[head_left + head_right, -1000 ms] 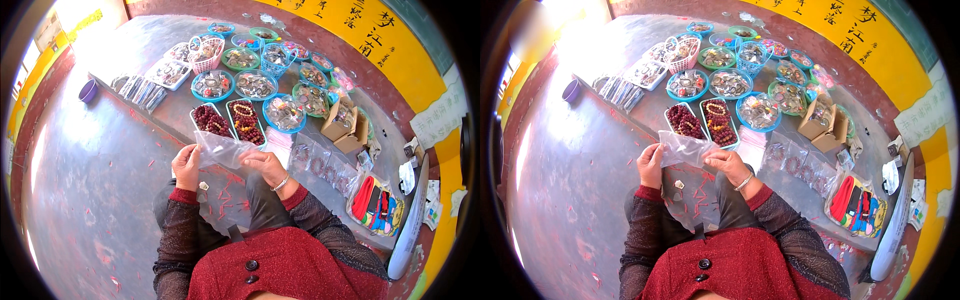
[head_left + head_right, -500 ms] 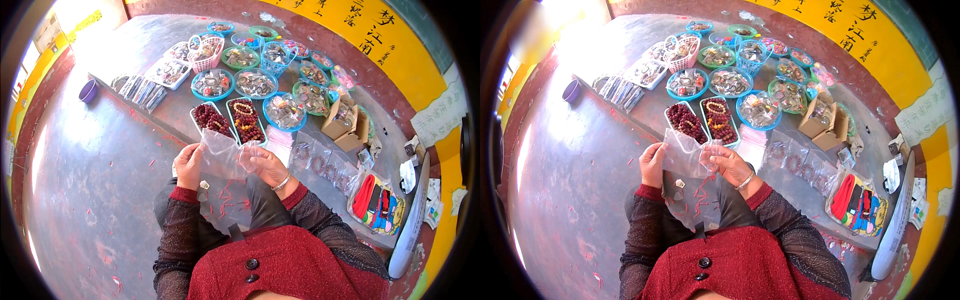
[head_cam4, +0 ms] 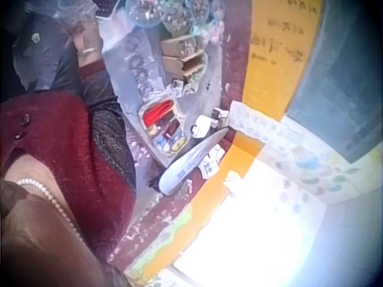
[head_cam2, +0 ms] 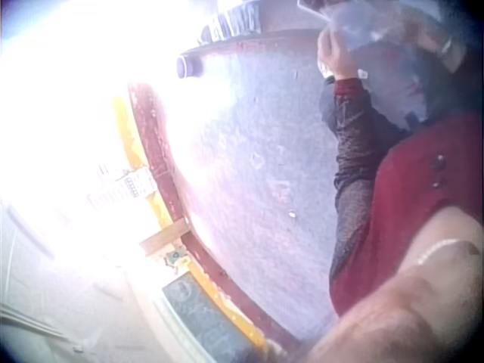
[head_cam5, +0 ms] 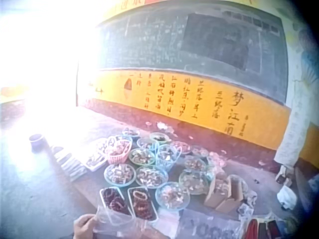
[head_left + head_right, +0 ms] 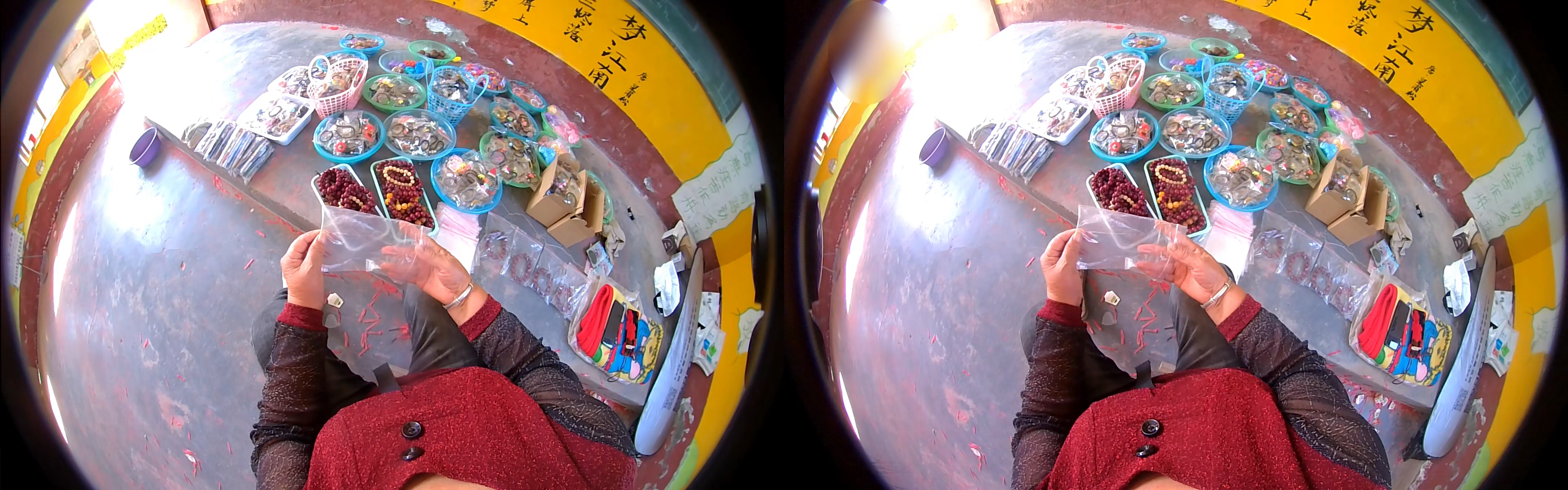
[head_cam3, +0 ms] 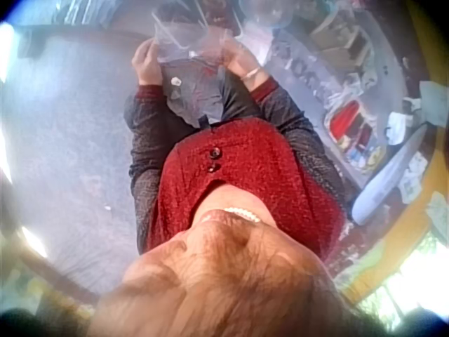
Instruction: The person sits on the floor and repeatedly picks up beaded bracelets from trays, places them into small clear plastic bags, and sets the packaged items aside. They handle both dark and light-colored beads throughout the process.
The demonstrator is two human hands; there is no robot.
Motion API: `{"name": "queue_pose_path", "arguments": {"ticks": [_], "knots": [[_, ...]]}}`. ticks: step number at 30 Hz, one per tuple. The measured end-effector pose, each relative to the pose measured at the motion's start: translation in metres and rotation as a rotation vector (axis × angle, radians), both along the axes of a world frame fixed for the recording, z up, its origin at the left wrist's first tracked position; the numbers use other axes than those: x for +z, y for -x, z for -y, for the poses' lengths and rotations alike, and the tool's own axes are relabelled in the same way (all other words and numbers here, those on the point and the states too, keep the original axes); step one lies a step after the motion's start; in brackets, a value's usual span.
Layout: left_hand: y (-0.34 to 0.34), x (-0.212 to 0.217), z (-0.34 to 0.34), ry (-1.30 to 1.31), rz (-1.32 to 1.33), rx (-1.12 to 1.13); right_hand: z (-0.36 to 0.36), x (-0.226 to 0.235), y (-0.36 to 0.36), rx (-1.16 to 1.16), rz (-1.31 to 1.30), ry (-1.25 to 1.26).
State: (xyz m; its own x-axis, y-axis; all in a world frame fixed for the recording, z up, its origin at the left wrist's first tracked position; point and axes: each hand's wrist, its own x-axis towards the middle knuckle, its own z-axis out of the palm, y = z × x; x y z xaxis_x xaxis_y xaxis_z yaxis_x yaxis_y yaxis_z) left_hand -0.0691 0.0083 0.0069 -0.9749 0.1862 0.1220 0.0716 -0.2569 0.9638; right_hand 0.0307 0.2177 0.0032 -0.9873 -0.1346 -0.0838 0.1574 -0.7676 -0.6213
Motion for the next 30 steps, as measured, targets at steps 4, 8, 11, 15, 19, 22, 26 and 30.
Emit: {"name": "queue_pose_path", "arguments": {"ticks": [4, 8, 11, 15, 19, 22, 26, 30], "knots": [[0.000, 0.003, 0.000, -0.012, 0.037, 0.003, 0.001, 0.006, -0.002, 0.007, -0.037, -0.049], [0.002, 0.001, -0.001, -0.078, 0.052, 0.078, 0.006, 0.021, -0.003, -0.064, -0.075, 0.091], [0.003, 0.011, -0.001, -0.139, 0.127, 0.094, -0.005, 0.016, -0.003, -0.056, -0.123, 0.159], [0.005, 0.011, -0.003, -0.153, 0.163, 0.079, 0.000, 0.016, 0.002, -0.122, -0.118, 0.243], [0.005, -0.002, 0.001, -0.123, 0.206, 0.044, 0.008, 0.027, -0.002, -0.108, -0.169, 0.264], [0.009, 0.002, 0.000, -0.009, 0.158, 0.018, 0.013, 0.036, 0.003, -0.062, -0.103, 0.250], [0.005, 0.003, -0.003, 0.014, 0.238, 0.024, 0.014, 0.022, 0.005, -0.011, -0.045, 0.274], [0.007, -0.007, -0.002, -0.024, 0.255, -0.044, 0.015, 0.009, 0.007, 0.167, 0.030, 0.309]]}}
